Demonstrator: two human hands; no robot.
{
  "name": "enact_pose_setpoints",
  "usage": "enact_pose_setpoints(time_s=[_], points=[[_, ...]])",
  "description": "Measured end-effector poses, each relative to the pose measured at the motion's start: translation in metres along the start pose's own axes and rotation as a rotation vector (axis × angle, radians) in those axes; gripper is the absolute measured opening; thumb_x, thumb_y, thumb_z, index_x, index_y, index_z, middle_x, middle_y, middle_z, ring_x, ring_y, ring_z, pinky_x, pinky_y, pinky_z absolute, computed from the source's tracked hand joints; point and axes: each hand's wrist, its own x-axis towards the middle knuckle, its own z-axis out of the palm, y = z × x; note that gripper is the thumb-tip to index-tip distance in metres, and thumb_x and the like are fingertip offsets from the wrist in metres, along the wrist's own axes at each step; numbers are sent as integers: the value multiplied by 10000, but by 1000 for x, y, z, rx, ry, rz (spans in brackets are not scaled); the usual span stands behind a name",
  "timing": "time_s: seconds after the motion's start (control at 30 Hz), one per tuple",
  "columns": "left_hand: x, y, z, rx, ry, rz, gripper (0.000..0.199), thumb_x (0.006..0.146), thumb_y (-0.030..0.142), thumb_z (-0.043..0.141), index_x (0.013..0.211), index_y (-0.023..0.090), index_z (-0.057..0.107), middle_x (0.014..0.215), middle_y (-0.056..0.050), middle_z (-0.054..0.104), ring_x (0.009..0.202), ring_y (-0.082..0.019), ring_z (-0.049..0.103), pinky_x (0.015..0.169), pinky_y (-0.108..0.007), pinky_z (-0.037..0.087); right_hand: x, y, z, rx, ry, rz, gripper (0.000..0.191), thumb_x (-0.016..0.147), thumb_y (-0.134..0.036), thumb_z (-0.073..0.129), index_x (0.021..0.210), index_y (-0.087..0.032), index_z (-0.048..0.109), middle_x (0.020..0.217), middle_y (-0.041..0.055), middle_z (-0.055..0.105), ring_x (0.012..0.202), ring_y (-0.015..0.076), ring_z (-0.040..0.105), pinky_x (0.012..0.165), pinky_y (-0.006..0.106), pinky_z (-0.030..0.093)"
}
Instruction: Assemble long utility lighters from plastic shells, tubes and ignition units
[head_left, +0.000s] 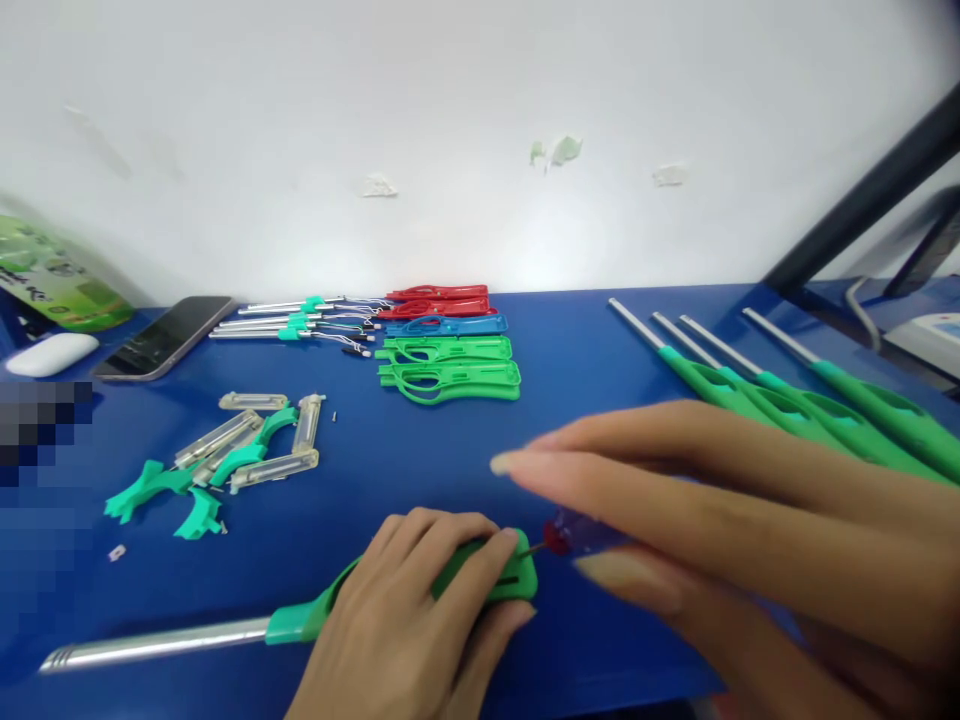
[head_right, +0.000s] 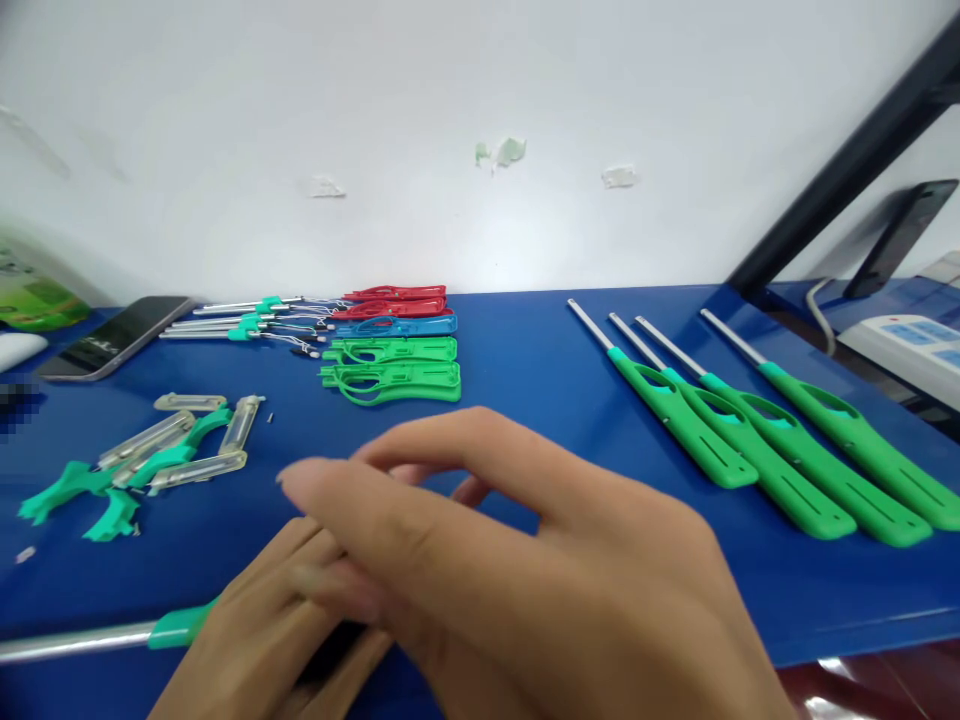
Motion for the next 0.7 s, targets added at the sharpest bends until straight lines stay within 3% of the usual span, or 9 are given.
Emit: enact_pose_setpoints(time_s=[0.07, 0.13, 0.3, 0.47, 0.53, 0.6, 0.63, 0.7], points=[[0, -1, 1, 11, 5, -20, 287, 1045, 246, 617, 1331, 254, 626, 1238, -50, 749, 1067, -278, 709, 849, -431, 612, 4, 2, -3, 22, -37, -41, 353, 1050, -226, 545, 1302, -366, 750, 1228, -66, 788, 1010, 156, 803, 884, 136, 637], [0, -2, 2, 9, 3, -44, 283, 1034, 239, 637, 1316, 267, 627, 1238, -33, 750, 1085, -280, 706, 861, -437, 599, 8, 3, -4, 67, -71, -70, 324, 1060, -210, 559, 1308, -327, 730, 1242, -68, 782, 1014, 125, 796, 925, 104, 604], [1, 0, 4, 14, 50, -51, 223, 1075, 278, 566, 1291, 276, 620, 1131, -15, 758, 1001, -263, 702, 799, -422, 584, 16, 0, 2, 73, 1, 32, 160, 994, -220, 719, 1086, -301, 821, 901, -29, 746, 665, 62, 734, 577, 74, 578], [-1, 1, 4, 1, 52, -61, 196, 1062, 272, 597, 1256, 281, 626, 1171, -2, 749, 1015, -251, 699, 820, -427, 577, 15, -2, 3, 214, -59, -79, 275, 1052, -184, 571, 1263, -195, 747, 1129, 17, 777, 942, 106, 773, 800, 105, 621], [-1, 0, 4, 4, 55, -49, 193, 1075, 268, 565, 1259, 274, 621, 1167, -7, 749, 1016, -248, 707, 817, -427, 579, 12, -1, 6, 222, -81, -64, 252, 1058, -224, 567, 1210, -247, 767, 996, -10, 775, 832, 106, 768, 683, 114, 626], [0, -1, 3, 6, 27, -54, 215, 1087, 263, 528, 1285, 263, 611, 1171, -19, 748, 1009, -247, 710, 805, -426, 585, 9, 0, 10, 146, -18, -10, 220, 1040, -258, 612, 1136, -326, 798, 867, -32, 745, 737, 105, 746, 528, 113, 579], [0, -1, 3, 8, 4, -60, 229, 1088, 265, 522, 1299, 261, 610, 1180, -23, 746, 1015, -250, 709, 804, -428, 588, 7, 1, 11, 94, 24, 5, 221, 1036, -274, 624, 1145, -350, 802, 864, -32, 742, 742, 106, 746, 501, 110, 562], [0, -1, 3, 10, -22, -64, 239, 1084, 281, 535, 1307, 270, 619, 1199, -23, 746, 1044, -262, 705, 818, -439, 590, 4, 4, 11, 19, 19, -9, 284, 1048, -273, 605, 1267, -347, 769, 1020, -22, 776, 840, 114, 770, 595, 103, 598]])
